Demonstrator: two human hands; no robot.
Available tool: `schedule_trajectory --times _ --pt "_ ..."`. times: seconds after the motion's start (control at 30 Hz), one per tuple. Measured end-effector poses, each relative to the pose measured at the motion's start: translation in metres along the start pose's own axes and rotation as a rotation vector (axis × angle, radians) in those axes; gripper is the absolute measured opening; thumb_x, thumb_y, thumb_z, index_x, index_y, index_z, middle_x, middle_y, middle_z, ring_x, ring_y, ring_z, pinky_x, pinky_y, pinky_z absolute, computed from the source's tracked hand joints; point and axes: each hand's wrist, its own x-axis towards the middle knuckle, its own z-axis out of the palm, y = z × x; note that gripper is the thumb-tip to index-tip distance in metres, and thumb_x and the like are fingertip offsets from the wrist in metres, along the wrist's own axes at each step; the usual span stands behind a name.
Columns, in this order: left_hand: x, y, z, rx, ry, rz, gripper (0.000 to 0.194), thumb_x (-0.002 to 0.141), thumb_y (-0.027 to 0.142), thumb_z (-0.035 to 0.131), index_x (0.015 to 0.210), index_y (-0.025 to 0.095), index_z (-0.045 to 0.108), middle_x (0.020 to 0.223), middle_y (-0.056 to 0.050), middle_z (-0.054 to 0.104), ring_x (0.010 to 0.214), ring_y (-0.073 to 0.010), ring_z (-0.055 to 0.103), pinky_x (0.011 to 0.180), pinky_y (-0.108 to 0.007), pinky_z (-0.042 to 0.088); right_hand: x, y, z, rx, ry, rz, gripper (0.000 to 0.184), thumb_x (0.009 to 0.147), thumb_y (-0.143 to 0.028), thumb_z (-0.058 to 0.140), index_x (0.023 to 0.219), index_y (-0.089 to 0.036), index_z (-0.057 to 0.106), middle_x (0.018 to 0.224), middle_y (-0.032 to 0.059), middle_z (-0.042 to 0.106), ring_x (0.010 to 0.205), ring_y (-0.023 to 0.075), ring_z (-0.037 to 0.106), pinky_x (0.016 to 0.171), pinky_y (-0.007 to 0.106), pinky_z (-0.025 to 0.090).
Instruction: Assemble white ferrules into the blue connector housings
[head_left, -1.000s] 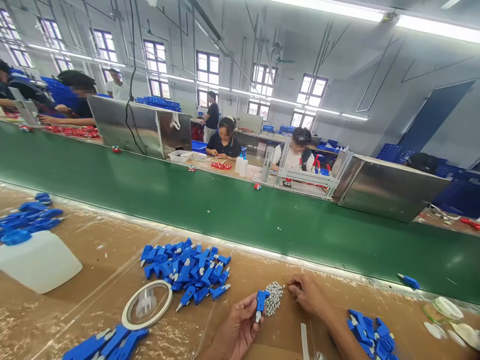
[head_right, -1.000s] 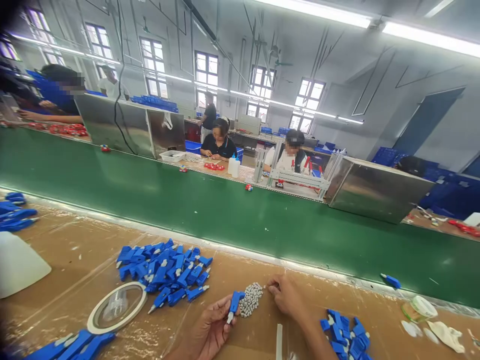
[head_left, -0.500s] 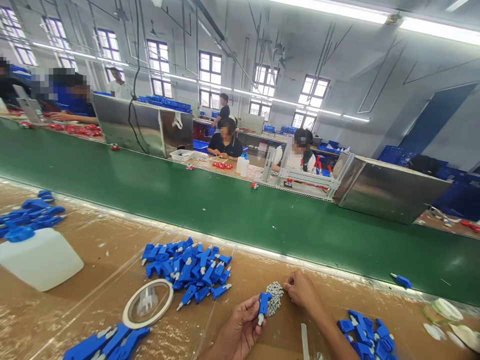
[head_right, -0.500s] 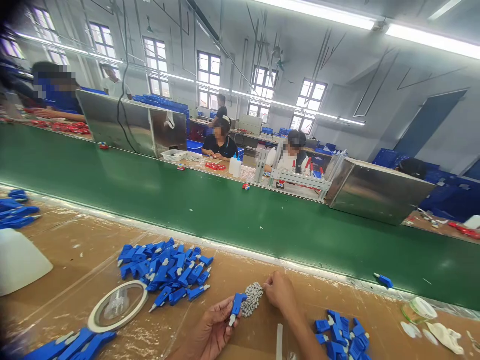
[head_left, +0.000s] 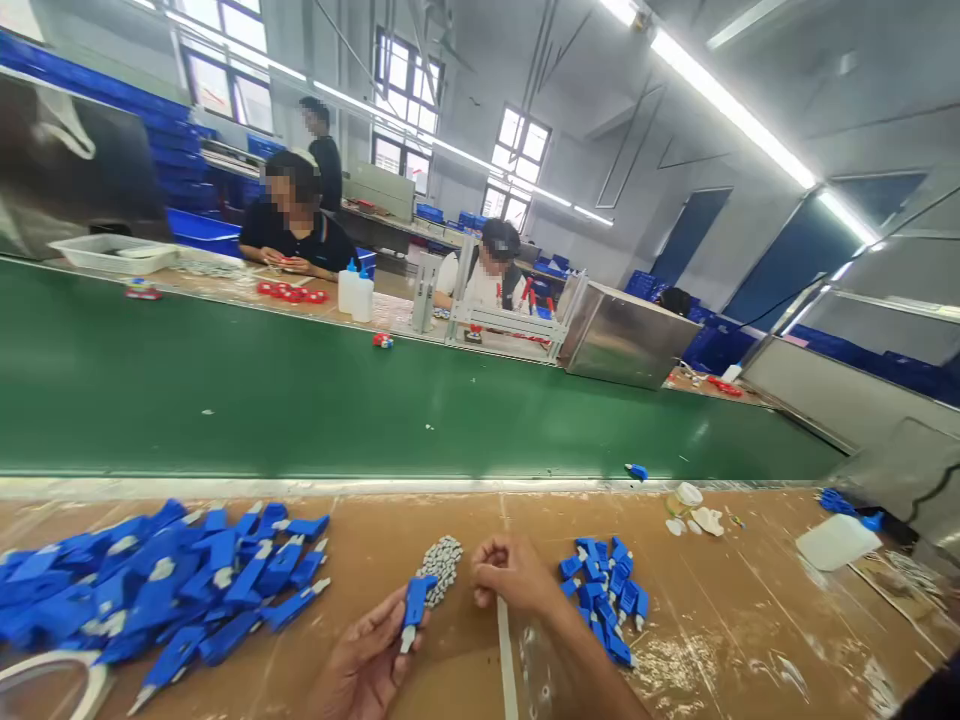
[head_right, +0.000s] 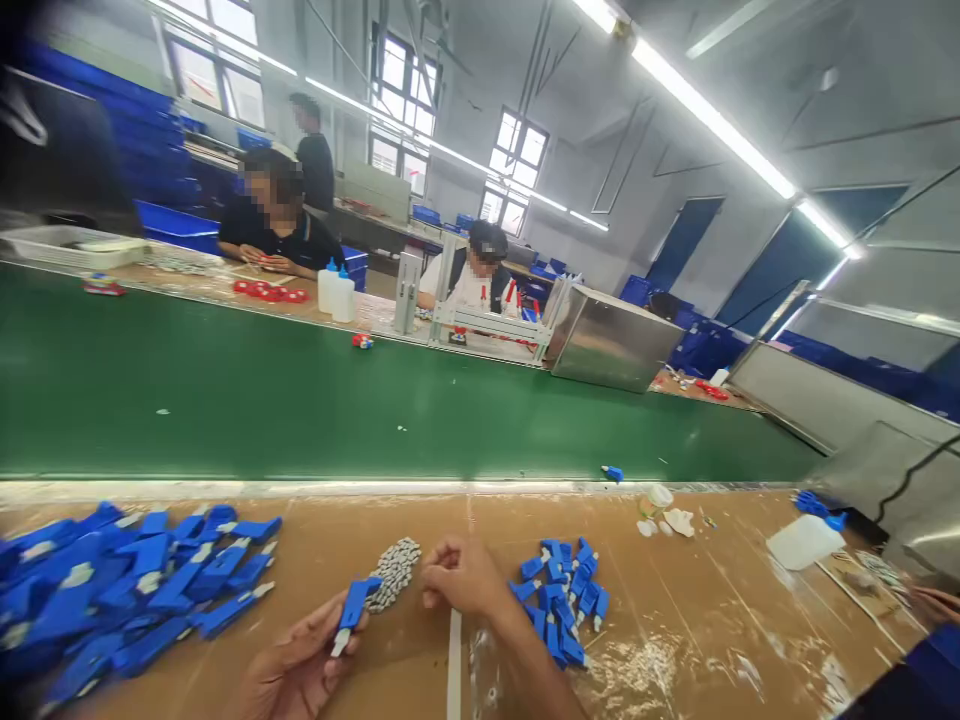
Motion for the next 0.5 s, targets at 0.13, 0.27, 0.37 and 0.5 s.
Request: schedule_trajectory --times 0.13,0.27,0.37,0.5 --pt "0.003 -0.008 -0.002 0.000 -0.071 -0.015 0.034 0.068 0.013 0.082 0.100 0.011 0.072 0.072 -0.004 0.069 0.058 -0.0102 0.064 0.049 -0.013 0.049 -0.027 0.015 -0.002 0.289 -0.074 -0.051 0.036 0.070 -0.051 0.072 0.070 -0.018 0.058 0.060 -0.0046 0.060 0.048 0.0112 0.058 0.053 0.025 0.047" --pt "0.008 -0.014 -0.003 0.037 -0.141 -0.030 0.041 0.064 0.023 0.088 0.100 0.011 0.073 0.070 -0.005 0.068 0.056 -0.0101 0.062 0.046 -0.014 0.046 -0.039 0.029 0.001 0.443 -0.153 -0.096 0.041 0.070 -0.056 0.074 0.076 -0.017 0.063 0.065 0.0005 0.066 0.056 0.0138 0.063 0.058 0.026 0.048" --pt "0.012 -0.019 -0.003 0.087 -0.165 0.013 0.043 0.062 0.030 0.089 0.098 0.012 0.074 0.068 -0.004 0.066 0.054 -0.0095 0.060 0.045 -0.015 0.043 -0.040 0.035 0.010 0.527 -0.196 -0.149 0.045 0.071 -0.059 0.075 0.078 -0.017 0.064 0.067 0.0027 0.068 0.058 0.0154 0.065 0.059 0.027 0.049" --pt "0.013 -0.025 -0.001 0.181 -0.140 0.179 0.043 0.063 0.038 0.087 0.097 0.014 0.076 0.071 -0.004 0.065 0.053 -0.0080 0.054 0.045 -0.017 0.041 -0.041 0.037 0.021 0.528 -0.185 -0.167 0.049 0.073 -0.065 0.072 0.078 -0.017 0.062 0.069 0.0045 0.069 0.060 0.0167 0.066 0.060 0.028 0.051"
